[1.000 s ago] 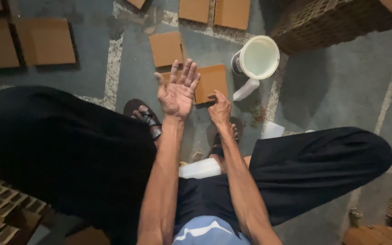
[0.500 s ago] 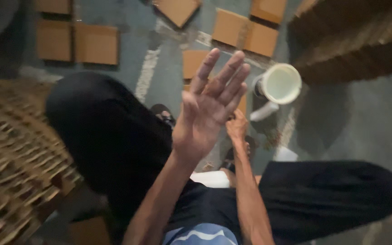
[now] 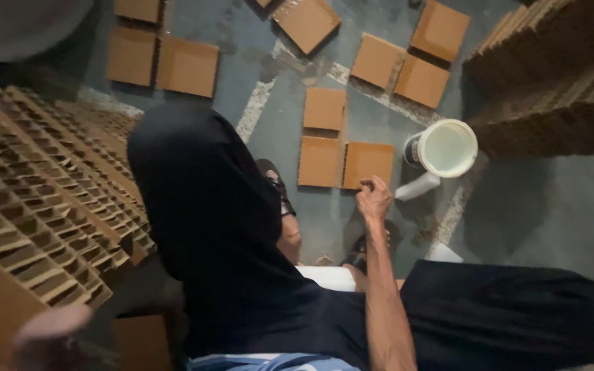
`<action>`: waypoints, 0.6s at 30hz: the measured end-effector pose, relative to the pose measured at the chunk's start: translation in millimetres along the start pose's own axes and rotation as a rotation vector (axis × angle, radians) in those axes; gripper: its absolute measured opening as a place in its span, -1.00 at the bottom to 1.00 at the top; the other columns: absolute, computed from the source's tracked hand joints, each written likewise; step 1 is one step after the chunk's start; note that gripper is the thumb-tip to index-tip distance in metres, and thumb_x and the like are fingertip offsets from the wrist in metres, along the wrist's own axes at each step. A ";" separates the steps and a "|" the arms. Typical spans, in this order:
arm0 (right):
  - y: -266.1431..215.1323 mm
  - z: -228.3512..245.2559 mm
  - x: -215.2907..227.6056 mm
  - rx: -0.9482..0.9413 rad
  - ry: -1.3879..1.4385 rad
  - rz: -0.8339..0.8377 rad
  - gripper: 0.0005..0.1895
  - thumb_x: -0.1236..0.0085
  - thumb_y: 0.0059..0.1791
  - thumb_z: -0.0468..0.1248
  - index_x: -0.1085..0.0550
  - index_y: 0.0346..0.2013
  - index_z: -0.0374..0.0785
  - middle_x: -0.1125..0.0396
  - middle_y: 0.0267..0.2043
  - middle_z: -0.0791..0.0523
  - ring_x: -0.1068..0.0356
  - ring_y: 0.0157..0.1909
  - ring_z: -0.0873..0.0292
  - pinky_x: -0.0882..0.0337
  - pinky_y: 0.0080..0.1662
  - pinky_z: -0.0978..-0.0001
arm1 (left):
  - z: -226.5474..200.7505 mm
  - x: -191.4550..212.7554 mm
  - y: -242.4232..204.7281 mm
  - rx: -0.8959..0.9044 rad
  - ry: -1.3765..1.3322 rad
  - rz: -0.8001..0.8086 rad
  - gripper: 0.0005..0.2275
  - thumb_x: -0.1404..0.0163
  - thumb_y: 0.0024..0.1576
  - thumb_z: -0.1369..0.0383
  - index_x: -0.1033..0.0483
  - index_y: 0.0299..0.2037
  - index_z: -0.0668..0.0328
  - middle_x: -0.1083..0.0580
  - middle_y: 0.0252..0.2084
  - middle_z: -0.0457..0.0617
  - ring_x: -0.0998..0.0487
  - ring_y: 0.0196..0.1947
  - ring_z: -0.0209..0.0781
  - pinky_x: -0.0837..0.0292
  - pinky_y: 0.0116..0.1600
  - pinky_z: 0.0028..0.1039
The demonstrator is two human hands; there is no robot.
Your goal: The person sits on the floor and applies a white liquid to small square cardboard pieces using a foam roller. They dip the roller into a bucket, roll it onto the cardboard, and place the treated pieces on the floor. The person occasionally stacks the cardboard pieces.
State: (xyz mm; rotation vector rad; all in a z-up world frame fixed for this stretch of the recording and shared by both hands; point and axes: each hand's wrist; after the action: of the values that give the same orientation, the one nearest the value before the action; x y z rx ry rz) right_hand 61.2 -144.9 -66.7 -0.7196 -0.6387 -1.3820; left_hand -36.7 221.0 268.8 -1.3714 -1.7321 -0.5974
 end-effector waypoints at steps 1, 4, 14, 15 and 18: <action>-3.8 -0.5 1.8 -0.026 0.008 0.006 -0.80 -0.08 -0.13 -0.37 -0.59 -0.25 -0.28 -0.51 -0.17 -0.05 -0.52 -0.06 -0.08 -0.47 0.06 0.17 | 7.0 -8.5 -0.3 0.010 0.003 0.026 -0.33 0.09 0.29 -0.01 0.00 0.51 0.14 -0.03 0.54 0.32 -0.06 0.52 0.22 0.15 0.55 0.07; -2.6 0.3 -1.7 0.052 -0.010 -0.058 -0.80 -0.10 -0.14 -0.38 -0.61 -0.28 -0.30 -0.49 -0.07 -0.11 -0.47 0.06 -0.14 -0.42 0.13 0.13 | 20.7 -25.2 -1.8 0.041 0.014 0.063 -0.33 0.08 0.27 0.01 -0.02 0.50 0.15 -0.04 0.53 0.33 -0.07 0.51 0.24 0.16 0.53 0.10; -1.8 -3.0 -3.8 0.020 0.032 -0.050 -0.77 -0.09 -0.12 -0.35 -0.57 -0.21 -0.33 -0.52 -0.17 -0.04 -0.51 -0.03 -0.10 -0.43 0.13 0.15 | 32.3 -35.3 -0.4 0.075 0.071 0.091 -0.34 0.05 0.22 0.05 -0.07 0.47 0.21 -0.07 0.49 0.37 -0.09 0.46 0.30 0.21 0.47 0.22; -0.9 -2.7 -4.4 0.067 0.016 -0.070 -0.80 -0.10 -0.13 -0.36 -0.59 -0.26 -0.32 -0.52 -0.18 -0.04 -0.51 -0.02 -0.11 -0.43 0.14 0.14 | 33.0 -32.8 1.4 0.078 0.079 0.086 -0.34 0.04 0.22 0.05 -0.08 0.47 0.21 -0.07 0.49 0.38 -0.10 0.46 0.31 0.22 0.47 0.23; -1.0 -4.6 -5.2 0.081 0.002 -0.089 -0.82 -0.12 -0.13 -0.36 -0.60 -0.29 -0.32 -0.52 -0.20 -0.04 -0.50 -0.05 -0.12 -0.44 0.10 0.12 | 28.9 -24.1 2.1 0.082 0.110 0.068 -0.34 0.03 0.20 0.06 -0.09 0.46 0.23 -0.08 0.48 0.39 -0.10 0.45 0.33 0.23 0.45 0.26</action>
State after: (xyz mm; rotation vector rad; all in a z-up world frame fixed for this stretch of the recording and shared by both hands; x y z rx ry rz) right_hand 59.6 -145.2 -73.5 -0.6313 -0.7284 -1.4296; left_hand -42.2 230.7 232.8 -1.3110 -1.5983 -0.5484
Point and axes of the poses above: each hand's wrist, its own y-axis towards the middle knuckle, its own x-axis out of the back of the hand, z = x × y
